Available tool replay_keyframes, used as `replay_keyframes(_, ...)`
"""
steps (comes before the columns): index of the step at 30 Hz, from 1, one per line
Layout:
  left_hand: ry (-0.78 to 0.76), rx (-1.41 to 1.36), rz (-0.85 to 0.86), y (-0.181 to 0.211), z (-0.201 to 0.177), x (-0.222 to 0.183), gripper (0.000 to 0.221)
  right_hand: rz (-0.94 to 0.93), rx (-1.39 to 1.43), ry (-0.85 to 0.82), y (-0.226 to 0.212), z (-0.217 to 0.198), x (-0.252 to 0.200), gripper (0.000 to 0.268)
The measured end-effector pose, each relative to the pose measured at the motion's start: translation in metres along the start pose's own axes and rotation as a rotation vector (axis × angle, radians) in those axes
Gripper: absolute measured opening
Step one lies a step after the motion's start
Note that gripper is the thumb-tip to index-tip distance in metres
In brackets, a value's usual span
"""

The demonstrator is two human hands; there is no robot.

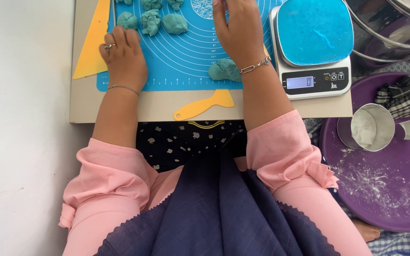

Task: Weighing and portioning blue dough using a digital scale on a silicone mat.

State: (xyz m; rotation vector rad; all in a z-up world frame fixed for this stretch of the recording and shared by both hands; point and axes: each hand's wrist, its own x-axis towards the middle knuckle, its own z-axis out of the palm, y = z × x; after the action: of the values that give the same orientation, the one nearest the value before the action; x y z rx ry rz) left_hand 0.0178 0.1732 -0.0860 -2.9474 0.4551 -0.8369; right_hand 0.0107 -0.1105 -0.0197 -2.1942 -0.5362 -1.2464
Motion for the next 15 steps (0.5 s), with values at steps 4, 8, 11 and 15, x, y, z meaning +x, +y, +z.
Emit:
replay_keyframes(4, -0.005, -0.105, -0.050, 0.005, -0.022, 0.004, 0.027, 0.098, -0.100, -0.451, -0.001, -0.015, 0.002, 0.020)
replay_keyframes(8, 0.203, -0.086, 0.010, 0.033, -0.058, 0.020, 0.042, 0.175, -0.056, -0.835, -0.001, -0.027, 0.003, 0.056)
replay_keyframes(11, 0.231, 0.048, 0.187, 0.068, -0.070, 0.032, 0.006, 0.328, -0.111, -1.026, -0.006, -0.031, 0.005, 0.067)
replay_keyframes(15, 0.098, -0.096, 0.275, 0.112, -0.074, 0.058, 0.003, 0.435, -0.179, -1.178, -0.010, -0.034, 0.003, 0.080)
